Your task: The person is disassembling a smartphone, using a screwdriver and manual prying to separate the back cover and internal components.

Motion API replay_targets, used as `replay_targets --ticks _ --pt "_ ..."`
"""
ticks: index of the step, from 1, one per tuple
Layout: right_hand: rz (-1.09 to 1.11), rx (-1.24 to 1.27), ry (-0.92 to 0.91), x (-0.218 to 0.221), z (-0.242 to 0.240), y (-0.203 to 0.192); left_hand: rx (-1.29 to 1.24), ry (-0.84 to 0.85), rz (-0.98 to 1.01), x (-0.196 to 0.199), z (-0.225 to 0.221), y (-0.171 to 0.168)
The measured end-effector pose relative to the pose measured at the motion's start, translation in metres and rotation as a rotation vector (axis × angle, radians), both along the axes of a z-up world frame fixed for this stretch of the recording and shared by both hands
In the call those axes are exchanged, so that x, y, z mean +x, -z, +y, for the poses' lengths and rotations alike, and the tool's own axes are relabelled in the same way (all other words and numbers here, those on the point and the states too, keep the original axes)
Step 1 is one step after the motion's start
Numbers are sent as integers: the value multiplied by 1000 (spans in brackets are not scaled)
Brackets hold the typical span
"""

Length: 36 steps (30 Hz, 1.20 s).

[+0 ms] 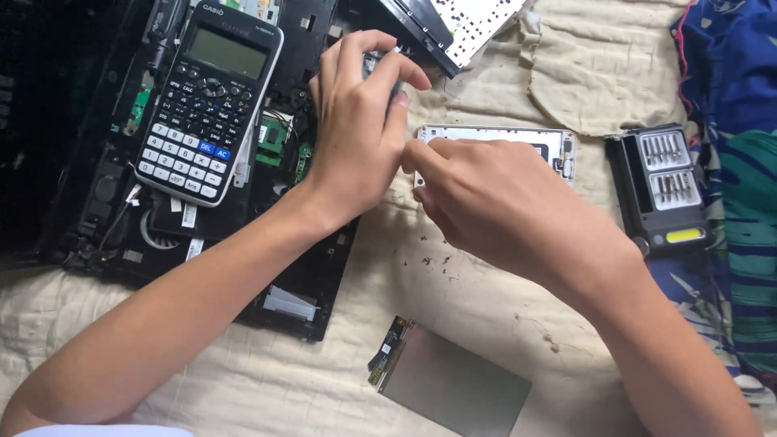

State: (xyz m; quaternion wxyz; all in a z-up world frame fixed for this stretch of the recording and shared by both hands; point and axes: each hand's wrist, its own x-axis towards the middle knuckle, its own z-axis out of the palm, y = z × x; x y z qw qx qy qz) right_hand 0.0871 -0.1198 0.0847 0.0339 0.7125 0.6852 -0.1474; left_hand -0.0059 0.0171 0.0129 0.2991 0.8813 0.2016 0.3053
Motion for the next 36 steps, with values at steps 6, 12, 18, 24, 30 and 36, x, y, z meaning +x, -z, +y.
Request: replay_targets --ticks 6,12,18,24,30,36 --pt "22 76 -34 2 -4 1 -7 -1 -16 0 0 -1" --pt "120 105 -37 12 -1 6 73 8 56 0 -1 3" --pt "63 162 -5 9 0 12 72 16 62 -1 -1 2" --pt "69 124 22 8 1 10 35 18 52 -1 -1 0" --pt "81 64 -13 5 -3 1 -62 13 -49 -1 0 -4" --pt "205 130 75 21 -16 -43 -6 153 -140 3 -3 -4"
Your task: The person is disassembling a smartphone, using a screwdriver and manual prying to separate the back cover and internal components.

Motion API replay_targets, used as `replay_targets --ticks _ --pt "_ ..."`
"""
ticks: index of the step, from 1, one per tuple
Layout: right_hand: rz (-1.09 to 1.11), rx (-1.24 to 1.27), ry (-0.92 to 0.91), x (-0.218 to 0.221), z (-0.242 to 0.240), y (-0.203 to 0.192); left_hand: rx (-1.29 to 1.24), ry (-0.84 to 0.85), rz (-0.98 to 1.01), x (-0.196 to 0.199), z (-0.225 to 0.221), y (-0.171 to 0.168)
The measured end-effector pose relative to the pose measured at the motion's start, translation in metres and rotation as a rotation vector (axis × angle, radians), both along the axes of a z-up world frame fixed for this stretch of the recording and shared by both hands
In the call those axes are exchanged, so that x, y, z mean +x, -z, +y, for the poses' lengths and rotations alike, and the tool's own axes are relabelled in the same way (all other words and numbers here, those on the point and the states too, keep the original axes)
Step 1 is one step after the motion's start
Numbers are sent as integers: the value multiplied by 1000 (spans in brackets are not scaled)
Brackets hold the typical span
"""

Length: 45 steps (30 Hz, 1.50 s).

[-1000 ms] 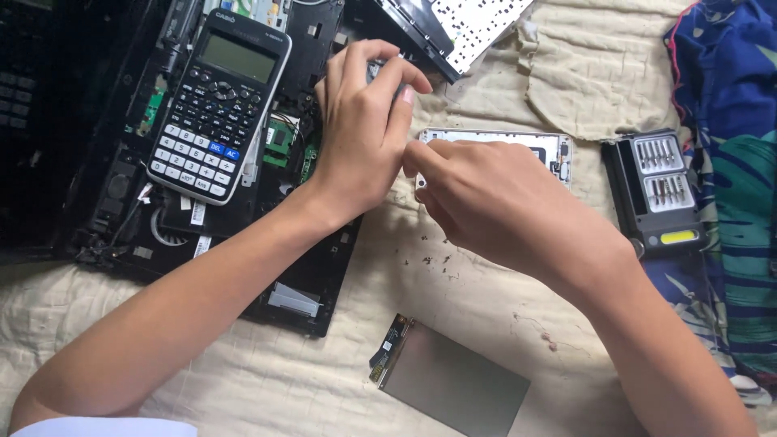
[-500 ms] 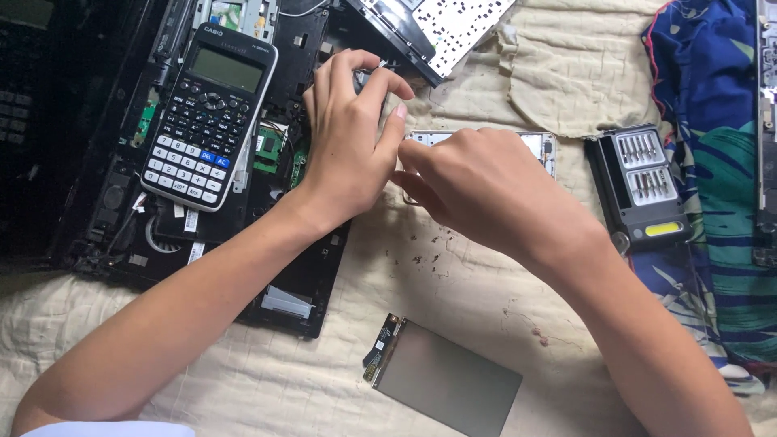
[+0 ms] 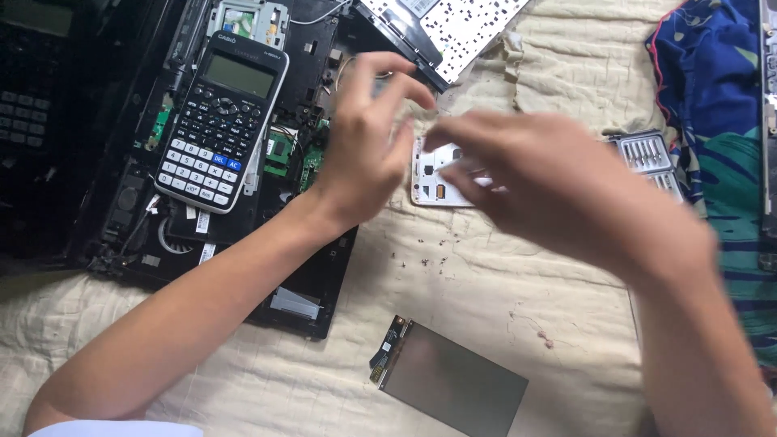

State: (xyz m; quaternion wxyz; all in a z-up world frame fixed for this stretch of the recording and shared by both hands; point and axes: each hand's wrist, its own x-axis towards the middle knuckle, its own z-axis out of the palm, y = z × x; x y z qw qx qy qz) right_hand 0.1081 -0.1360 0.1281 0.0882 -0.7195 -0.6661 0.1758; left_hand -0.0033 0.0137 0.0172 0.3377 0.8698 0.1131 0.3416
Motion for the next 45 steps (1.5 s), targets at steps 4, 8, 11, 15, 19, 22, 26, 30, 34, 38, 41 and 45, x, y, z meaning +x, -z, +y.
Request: replay_targets --ticks 4,8,11,15,19,22,26,30,34,38,41,45 --pt "-111 258 36 25 -30 -26 83 326 51 -3 -5 0" --pt "1 181 336 76 -70 -19 468 365 260 -6 -4 7" --pt "3 136 436 121 -91 4 514 386 287 -5 -3 10" --pt "-17 112 534 163 -106 25 466 398 327 -4 -4 8" --pt "-19 71 608 170 -119 34 365 417 331 -3 -6 3" --pt "53 115 474 163 -108 33 272 422 290 -5 -3 -1" --pt "-22 102 394 174 -102 36 222 421 256 -5 -2 -4" --pt "-63 69 446 145 -82 18 222 442 168 -4 -2 -5" --pt "-142 70 389 137 -64 18 189 428 177 -5 -3 -6" --pt "-179 -172 501 95 -34 -4 172 419 138 -3 -2 -4" --pt "-125 -268 498 88 -26 -1 163 410 114 -4 -2 -5" --pt "-72 -402 469 82 -14 7 149 401 94 -6 -1 -6"
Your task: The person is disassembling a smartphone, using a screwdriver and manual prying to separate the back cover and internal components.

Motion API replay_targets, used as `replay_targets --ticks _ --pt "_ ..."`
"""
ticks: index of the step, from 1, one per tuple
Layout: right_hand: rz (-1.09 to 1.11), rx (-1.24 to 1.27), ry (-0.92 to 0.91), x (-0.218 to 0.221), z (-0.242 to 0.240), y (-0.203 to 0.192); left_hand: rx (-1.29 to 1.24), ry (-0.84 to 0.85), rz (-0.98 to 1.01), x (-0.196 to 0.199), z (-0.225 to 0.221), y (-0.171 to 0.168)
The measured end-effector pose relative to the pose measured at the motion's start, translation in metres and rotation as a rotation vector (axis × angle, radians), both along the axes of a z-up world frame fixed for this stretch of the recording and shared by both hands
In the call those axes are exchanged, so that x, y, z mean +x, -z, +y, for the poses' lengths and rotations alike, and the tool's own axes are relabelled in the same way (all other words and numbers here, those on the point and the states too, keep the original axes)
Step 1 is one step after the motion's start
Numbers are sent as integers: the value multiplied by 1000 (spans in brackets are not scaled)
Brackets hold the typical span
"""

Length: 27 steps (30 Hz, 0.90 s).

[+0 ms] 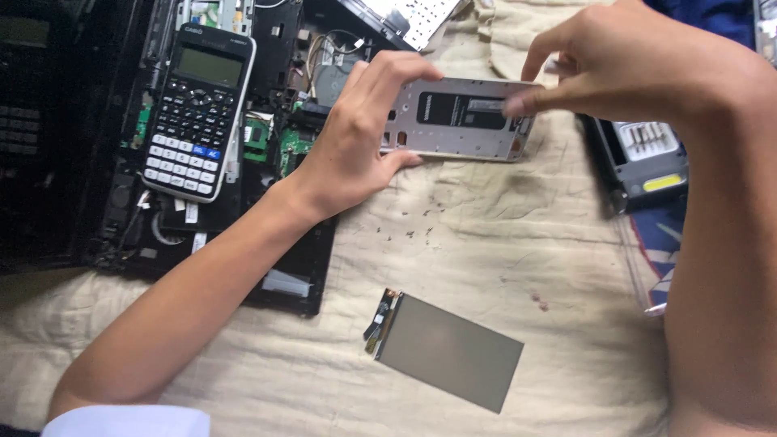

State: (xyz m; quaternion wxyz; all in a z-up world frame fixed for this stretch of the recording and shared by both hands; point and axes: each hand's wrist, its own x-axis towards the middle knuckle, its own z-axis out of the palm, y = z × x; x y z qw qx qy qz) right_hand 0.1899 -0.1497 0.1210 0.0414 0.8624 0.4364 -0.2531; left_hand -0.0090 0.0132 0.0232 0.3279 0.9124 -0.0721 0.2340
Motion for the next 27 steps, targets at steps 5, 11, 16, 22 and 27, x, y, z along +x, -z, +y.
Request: replay_targets --ticks 5,11,16,22,27 --pt "9 174 -144 -3 -21 21 -158 7 -51 3 5 13" --pt "-130 919 -315 -33 -63 54 -286 -13 -60 -3 7 6" --pt "-510 1190 -237 -69 -76 97 19 47 -53 -2 -6 15" --pt "-465 1420 -318 -83 -50 107 138 -24 134 -7 -14 12" --pt "63 1563 109 -80 -52 117 212 -94 64 -2 -15 16"
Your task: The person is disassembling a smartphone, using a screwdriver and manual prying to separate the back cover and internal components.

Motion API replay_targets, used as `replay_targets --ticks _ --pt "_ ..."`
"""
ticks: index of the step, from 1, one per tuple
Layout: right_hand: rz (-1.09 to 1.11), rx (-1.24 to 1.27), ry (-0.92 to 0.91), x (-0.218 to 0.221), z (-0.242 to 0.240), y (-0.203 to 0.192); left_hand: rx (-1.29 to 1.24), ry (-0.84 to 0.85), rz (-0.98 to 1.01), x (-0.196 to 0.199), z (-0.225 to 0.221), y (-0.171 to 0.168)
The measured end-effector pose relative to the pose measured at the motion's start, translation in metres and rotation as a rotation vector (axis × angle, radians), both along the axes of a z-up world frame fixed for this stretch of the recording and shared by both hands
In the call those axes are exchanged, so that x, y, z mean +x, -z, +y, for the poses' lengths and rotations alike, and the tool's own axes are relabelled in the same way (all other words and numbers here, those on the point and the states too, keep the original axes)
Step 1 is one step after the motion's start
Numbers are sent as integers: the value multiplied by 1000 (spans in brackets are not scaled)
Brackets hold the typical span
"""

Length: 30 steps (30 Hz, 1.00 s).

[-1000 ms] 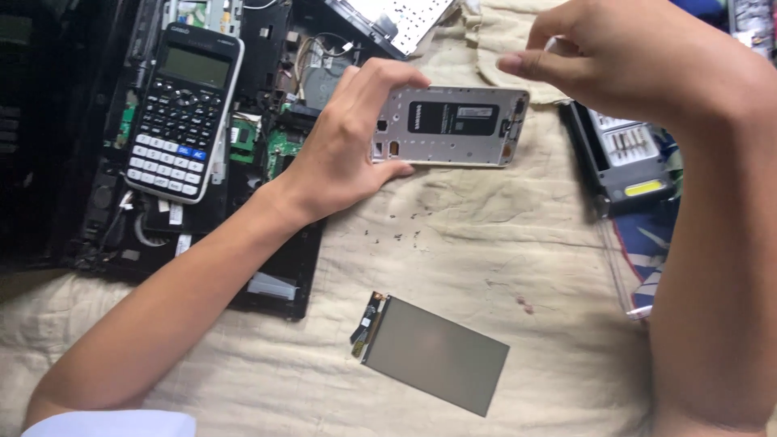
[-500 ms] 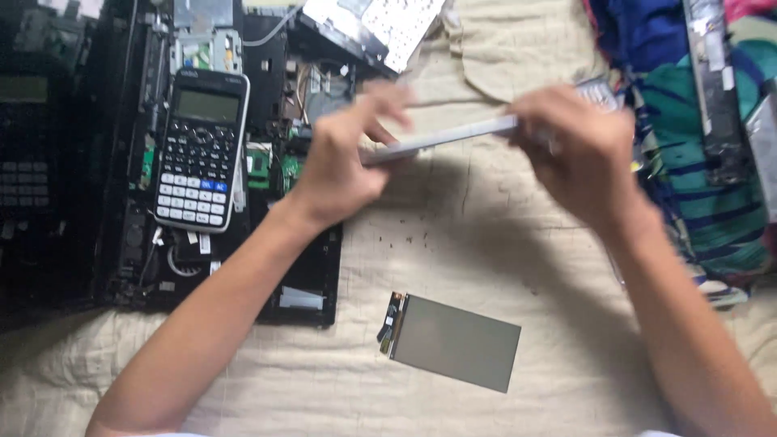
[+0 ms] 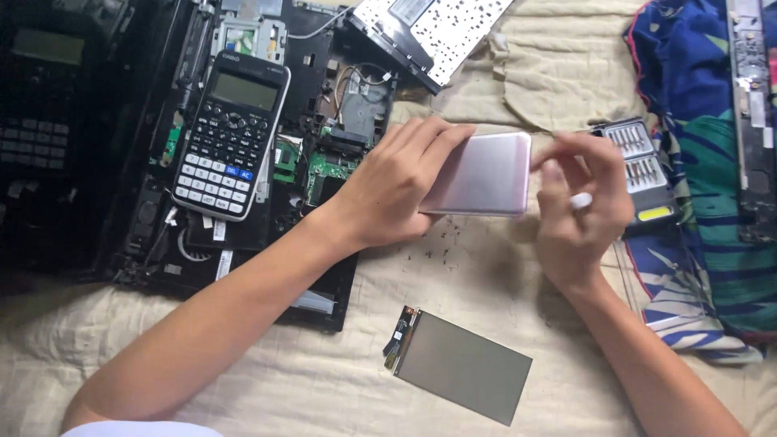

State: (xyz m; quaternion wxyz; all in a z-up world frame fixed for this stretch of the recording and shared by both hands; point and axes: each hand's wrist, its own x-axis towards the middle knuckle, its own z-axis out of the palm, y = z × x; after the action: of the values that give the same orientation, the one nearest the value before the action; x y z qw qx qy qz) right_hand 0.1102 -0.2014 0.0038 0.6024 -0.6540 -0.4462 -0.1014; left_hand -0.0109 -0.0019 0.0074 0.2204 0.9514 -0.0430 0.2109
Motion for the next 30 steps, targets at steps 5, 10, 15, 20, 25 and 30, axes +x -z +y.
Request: replay_targets --ticks 5,10,15,20,25,30 --pt "504 -257 -69 -13 4 -26 71 103 -8 0 5 -6" --pt "728 -458 -165 -11 10 -37 -34 212 25 1 7 -13" --pt "1137 -209 -94 -1 16 -37 -133 247 41 -1 11 -9" --pt "1194 -140 -105 3 15 -32 -112 240 45 -2 12 -8" --pt "1199 -99 -100 2 15 -30 -129 208 39 -3 9 -14" --pt "986 -210 -170 -6 13 -33 -53 177 70 -1 5 -16"
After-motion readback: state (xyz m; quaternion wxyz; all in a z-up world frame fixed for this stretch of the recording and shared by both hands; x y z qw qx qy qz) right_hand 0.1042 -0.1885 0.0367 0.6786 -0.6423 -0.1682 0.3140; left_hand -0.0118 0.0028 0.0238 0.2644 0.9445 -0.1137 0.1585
